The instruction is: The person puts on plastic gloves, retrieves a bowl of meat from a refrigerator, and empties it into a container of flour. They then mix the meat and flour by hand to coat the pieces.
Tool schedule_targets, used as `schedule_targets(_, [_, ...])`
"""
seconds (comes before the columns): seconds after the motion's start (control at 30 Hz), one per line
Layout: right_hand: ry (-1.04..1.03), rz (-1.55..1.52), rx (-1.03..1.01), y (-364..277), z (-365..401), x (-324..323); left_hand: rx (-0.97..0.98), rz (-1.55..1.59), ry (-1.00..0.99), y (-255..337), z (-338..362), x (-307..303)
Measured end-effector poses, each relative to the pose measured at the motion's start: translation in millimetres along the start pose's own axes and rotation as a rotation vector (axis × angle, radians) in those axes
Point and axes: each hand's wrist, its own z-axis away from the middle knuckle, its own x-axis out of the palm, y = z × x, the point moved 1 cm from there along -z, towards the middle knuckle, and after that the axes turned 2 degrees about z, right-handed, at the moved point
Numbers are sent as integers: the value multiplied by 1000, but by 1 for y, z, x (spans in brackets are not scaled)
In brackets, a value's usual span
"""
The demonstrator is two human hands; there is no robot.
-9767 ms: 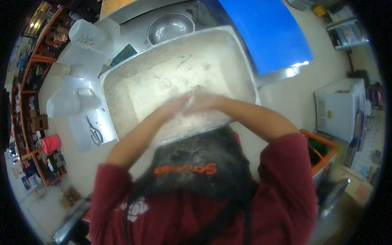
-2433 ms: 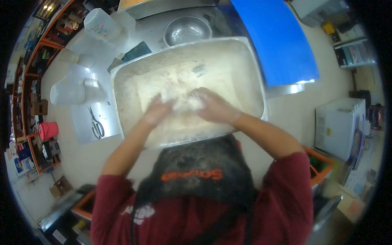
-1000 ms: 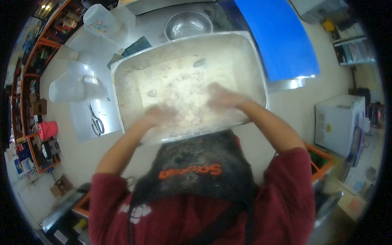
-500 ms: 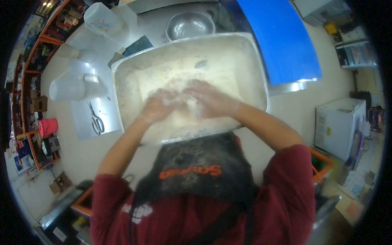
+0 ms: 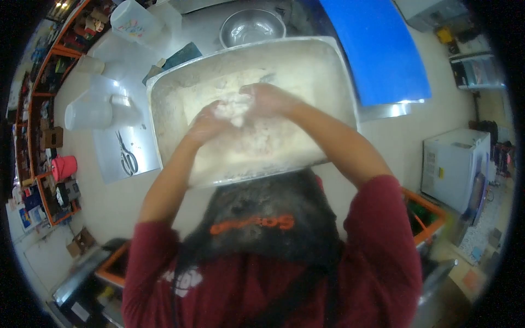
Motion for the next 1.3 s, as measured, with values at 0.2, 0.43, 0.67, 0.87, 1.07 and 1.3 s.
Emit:
schedule_targets(0.2, [-39,48,21,46,55,-6,-144,-102,-224,-7,43,-28])
schedule_targets(0.43, [27,570,-27,15,33,58,96,-835,-26,-53,-20,92])
schedule_targets(0.67, [29,-104,-89,33,48,33,-25,-41,-226,2,9,38])
schedule_targets(0.87, [-143,-288,123,78,100,-3,-100,-118,-379,-34,23,6])
schedule_targets(1.07, [-147,40,197,47,48,36,-303,-133,-486,7,-19,77])
schedule_targets(1.3, [149,-128,151,7,62,26,-328,531,-282,20,-7,58])
